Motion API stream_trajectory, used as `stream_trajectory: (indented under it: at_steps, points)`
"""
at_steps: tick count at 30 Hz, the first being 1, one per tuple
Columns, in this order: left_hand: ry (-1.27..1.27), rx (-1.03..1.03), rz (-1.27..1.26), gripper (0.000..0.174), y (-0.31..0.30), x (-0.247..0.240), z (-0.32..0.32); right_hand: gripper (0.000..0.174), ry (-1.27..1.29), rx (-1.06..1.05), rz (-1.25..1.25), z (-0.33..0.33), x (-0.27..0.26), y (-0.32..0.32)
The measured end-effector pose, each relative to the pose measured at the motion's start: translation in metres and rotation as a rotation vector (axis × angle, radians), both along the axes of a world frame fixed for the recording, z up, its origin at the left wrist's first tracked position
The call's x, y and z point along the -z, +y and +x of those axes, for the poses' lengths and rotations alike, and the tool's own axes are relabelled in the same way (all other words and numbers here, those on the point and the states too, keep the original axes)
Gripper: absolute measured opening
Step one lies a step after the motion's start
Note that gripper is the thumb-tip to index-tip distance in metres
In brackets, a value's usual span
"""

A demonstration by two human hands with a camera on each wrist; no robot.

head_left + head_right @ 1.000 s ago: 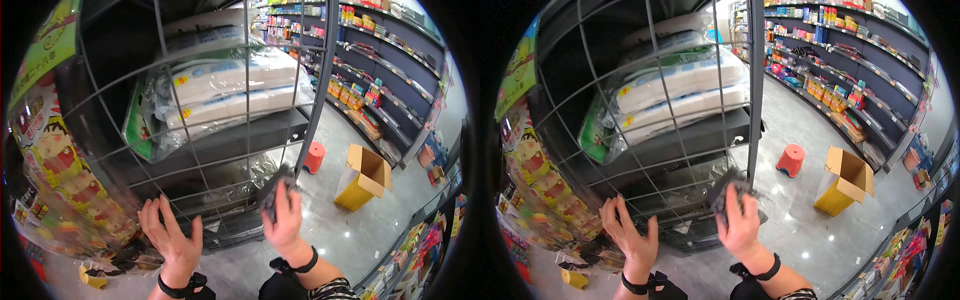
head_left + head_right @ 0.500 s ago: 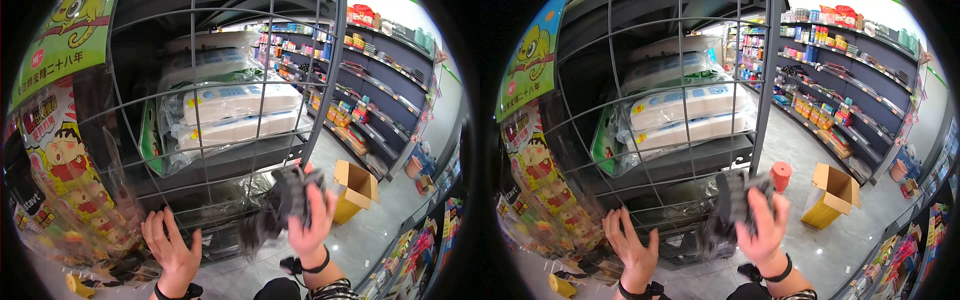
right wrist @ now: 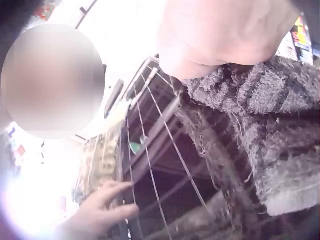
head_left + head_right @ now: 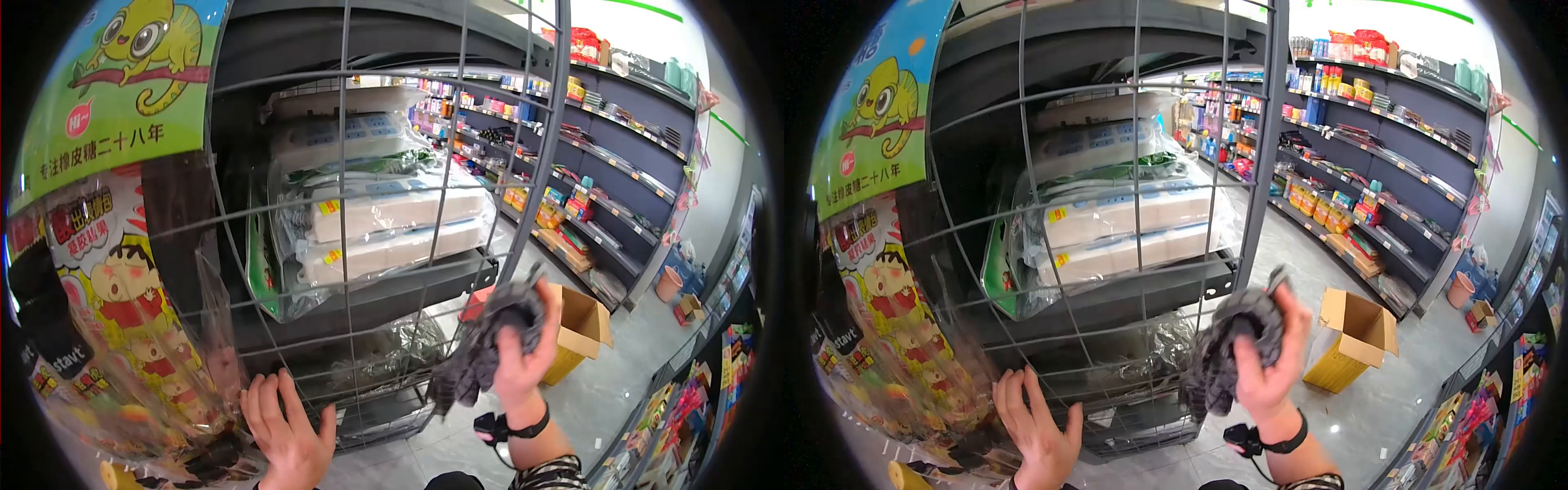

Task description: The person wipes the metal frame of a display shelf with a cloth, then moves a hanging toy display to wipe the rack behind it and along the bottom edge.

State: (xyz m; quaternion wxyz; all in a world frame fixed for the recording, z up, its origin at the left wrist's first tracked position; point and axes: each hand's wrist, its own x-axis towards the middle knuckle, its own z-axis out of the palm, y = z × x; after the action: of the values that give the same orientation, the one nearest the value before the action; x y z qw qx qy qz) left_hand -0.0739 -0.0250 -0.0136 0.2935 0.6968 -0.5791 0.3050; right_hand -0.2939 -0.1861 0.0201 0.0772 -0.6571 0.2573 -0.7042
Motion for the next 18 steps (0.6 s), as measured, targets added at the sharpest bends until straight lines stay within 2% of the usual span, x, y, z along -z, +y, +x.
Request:
stream_trajectory:
  at_steps: [3,5,6,7,9,10,14,18]
  points:
    - [-0.083,-0.061,-0.012,0.078,0.002,-0.003,0.003,0.061,-0.057,-0.142,-0.105,0.01,-0.071,-0.008]
    - [-0.044,-0.022,0.002,0.069,0.003,-0.004,0.006,0.062,0.068,-0.09,0.023,0.019,-0.108,-0.004]
    - [-0.01,-0.015,0.02,0.073,0.003,-0.007,0.005,0.054,0.147,-0.05,0.079,0.02,-0.118,-0.005]
    - [-0.009,-0.014,0.023,0.073,0.004,-0.008,0.004,0.054,0.147,-0.048,0.082,0.021,-0.121,-0.007]
    - [0.039,-0.029,0.129,0.074,0.008,-0.01,0.003,0.042,0.003,-0.243,0.252,0.021,-0.12,-0.012]
    - [0.046,-0.014,0.161,0.074,0.011,-0.013,0.003,0.032,-0.035,-0.195,0.187,0.027,-0.119,-0.013]
    - [0.092,0.02,0.251,0.072,0.017,-0.029,0.004,0.026,0.087,-0.155,0.276,0.02,-0.124,-0.01]
    - [0.138,0.055,0.307,0.07,0.02,-0.037,0.004,0.032,0.195,0.01,0.215,0.018,-0.121,-0.009]
